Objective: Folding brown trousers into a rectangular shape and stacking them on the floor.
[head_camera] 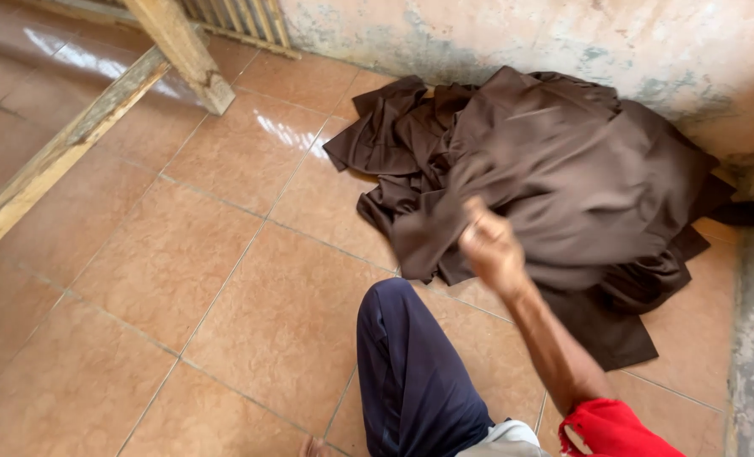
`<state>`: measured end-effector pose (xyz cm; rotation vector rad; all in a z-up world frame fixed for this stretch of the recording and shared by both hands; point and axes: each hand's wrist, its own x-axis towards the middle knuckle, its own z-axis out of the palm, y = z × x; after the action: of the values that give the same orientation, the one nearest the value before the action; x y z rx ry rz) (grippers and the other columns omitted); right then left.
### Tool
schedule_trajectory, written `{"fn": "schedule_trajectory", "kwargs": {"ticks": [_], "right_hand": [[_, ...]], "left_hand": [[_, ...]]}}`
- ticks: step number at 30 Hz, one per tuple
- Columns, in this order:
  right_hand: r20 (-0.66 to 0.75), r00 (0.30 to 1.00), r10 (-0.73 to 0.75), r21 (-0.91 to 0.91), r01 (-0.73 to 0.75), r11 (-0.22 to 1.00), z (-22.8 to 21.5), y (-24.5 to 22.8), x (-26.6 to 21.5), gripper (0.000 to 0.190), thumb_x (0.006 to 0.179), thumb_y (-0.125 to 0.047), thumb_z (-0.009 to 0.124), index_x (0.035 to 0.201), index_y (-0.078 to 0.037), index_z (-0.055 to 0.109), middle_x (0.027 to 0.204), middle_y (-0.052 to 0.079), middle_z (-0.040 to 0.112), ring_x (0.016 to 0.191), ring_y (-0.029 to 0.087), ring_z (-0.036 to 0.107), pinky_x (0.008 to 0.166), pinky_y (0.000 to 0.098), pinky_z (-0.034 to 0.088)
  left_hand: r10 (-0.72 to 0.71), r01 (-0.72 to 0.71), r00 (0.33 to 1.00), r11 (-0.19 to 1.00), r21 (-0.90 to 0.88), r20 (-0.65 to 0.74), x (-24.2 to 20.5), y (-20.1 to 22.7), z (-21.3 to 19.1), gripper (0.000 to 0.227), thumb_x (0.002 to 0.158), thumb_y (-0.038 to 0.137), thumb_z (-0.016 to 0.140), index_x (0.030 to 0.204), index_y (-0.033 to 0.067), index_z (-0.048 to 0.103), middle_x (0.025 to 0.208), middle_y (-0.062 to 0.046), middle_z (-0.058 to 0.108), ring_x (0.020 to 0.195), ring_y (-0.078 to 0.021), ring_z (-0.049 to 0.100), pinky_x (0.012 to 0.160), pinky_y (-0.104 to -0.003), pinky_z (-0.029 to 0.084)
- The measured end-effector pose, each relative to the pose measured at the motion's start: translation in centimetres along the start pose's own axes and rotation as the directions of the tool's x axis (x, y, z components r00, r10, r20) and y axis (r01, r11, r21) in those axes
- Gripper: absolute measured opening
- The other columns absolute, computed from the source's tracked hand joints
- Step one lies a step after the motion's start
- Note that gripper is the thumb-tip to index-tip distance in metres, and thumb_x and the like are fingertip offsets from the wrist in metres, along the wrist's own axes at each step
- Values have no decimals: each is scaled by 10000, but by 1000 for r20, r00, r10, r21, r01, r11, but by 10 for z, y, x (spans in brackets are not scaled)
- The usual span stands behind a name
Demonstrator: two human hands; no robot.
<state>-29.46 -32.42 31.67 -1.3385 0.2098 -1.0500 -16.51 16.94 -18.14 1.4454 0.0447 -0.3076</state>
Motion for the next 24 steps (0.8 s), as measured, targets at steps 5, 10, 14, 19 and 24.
{"fn": "schedule_trajectory", "kwargs": {"ticks": [5, 10, 14, 19, 24], "right_hand": [[733, 664, 148, -24, -192, 981, 106, -51, -72, 209, 981, -228, 628, 877, -47, 614, 1131, 100, 575, 967, 222, 516, 911, 357, 409], [867, 490, 87, -145, 82, 986, 122, -46, -136, 305, 996, -179, 611, 1191, 56, 603, 1249, 201, 584, 1142, 378, 526, 1087, 500, 358], [718, 618, 321, -162, -299, 940, 69, -20, -152, 334, 925, -87, 630, 1249, -5, 654, 1354, 133, 617, 1241, 273, 596, 1034, 394, 465], [343, -34, 939, -79, -997, -7, 45, 28, -130, 1060, 854, -752, 300, 1541, 51, 381, 1550, 294, 476, 1411, 432, 456, 873, 559, 514], [691, 283, 665, -190, -817, 545, 94, 105, -139, 780, 938, -499, 503, 1550, -26, 406, 1634, 193, 406, 1469, 334, 389, 1220, 450, 285]], "left_hand": [[187, -185, 981, 982, -50, 45, -93, 237, 178, 1227, 565, -70, 755, 1612, 68, 130, 1652, -259, 227, 1510, -414, 295, 1160, -509, 358], [554, -616, 784, 634, 467, 281, -124, 275, 196, 663, 983, 177, 454, 1552, -69, 217, 1650, -265, 217, 1532, -379, 263, 1283, -401, 201], [477, -565, 825, 725, 395, 305, -135, 307, 190, 636, 951, 180, 492, 1510, -39, 281, 1613, -233, 280, 1503, -358, 314, 1279, -400, 240], [319, -458, 813, 867, 196, 487, -167, 342, 171, 586, 888, 188, 568, 1426, 20, 410, 1539, -170, 406, 1447, -313, 417, 1269, -399, 317], [256, -337, 777, 941, 36, 575, -197, 371, 227, 551, 841, 194, 624, 1363, 64, 506, 1483, -122, 500, 1405, -280, 494, 1262, -398, 374]]}}
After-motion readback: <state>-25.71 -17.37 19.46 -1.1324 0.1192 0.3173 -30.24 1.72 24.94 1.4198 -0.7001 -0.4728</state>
